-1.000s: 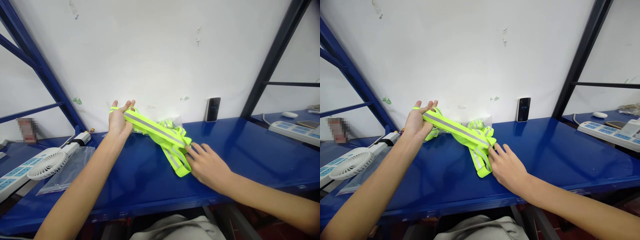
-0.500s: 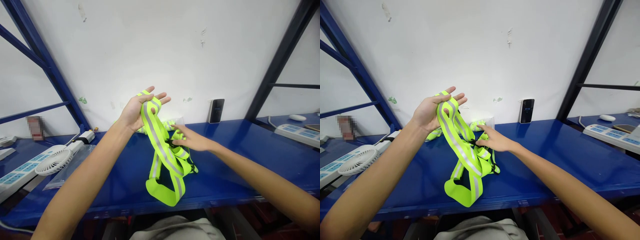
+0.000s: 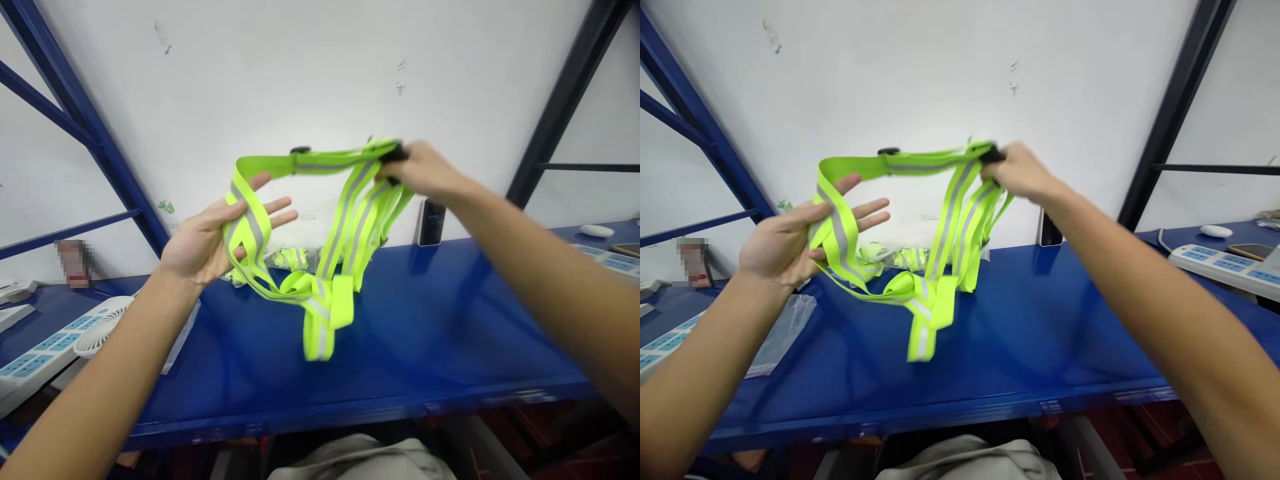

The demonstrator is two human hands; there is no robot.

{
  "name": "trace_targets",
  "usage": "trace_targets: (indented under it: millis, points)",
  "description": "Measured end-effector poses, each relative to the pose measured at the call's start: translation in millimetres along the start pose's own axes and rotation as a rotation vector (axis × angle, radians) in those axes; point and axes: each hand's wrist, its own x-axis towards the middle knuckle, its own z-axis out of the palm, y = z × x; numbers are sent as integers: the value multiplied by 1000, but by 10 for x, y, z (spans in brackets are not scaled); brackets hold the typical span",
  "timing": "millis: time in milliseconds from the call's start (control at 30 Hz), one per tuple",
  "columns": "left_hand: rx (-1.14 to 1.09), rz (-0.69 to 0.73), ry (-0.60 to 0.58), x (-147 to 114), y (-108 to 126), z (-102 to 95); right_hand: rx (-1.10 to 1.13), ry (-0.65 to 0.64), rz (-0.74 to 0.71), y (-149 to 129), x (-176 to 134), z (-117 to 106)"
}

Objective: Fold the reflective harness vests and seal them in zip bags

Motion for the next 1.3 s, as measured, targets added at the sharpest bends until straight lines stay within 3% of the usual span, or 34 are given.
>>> trace_targets:
  millis: [33,67,133,200,300,433,533,600,633,667,700,733,767,800,833,933,1000,1067,1167,1300]
  points:
    - [49,-31,-36,-31,-30,-59,82,109,70,-88,103,-160]
    - [114,-76,-87,-58,-60,-105,111,126,73,-183,190,-301]
    - [304,-178,-224,-101,-109,-155,-22,-65,98,-362,316,-520]
    - [587,-216,-316,-124,-149,-159,-156,-168,122,-489,393,-662]
    - [1020,-103,-285,-116,-241,-148,-282,-235,164,-557,439,-774]
    - [1152,64,-100,-42,-509,-311,-341,-423,236,-444,418,-821]
    - [1167,205,235,3,-793,-530,-309,-475,265,-259,394,-796]
    - [1265,408,489,-5,-986,-596,-280,-503,271,-163,379,-745]
    - [1304,541,550,-24,-1078,-582,-262,-522,248,-144,370,-709]
    - [1326,677,525,-49,-1168,-534,-240,-539,213,-150,357,-667]
    - [1328,804,412,-76,-1253,-455,-216,-557,177,-181,342,-620]
    - [1310,894,223,-99,-1335,-354,-191,-570,151,-235,326,-572]
    - [1289,922,-50,-114,-1413,-241,-164,-576,139,-305,310,-524]
    - [1244,873,-245,-114,-1487,-126,-141,-581,142,-381,295,-478]
    - [1197,761,-330,-99,-1557,-22,-122,-586,151,-455,283,-436]
    - [1082,388,-350,9,-1740,177,-126,-598,129,-583,274,-348]
    - [1032,261,-341,70,-1824,220,-189,-593,90,-568,286,-324]
    - [1051,289,-285,78,-1866,237,-233,-570,95,-506,298,-326]
    - [1204,363,-104,19,-1857,288,-203,-471,170,-423,302,-345]
    - [1258,133,-5,28,-1818,428,-152,-326,241,-449,276,-318]
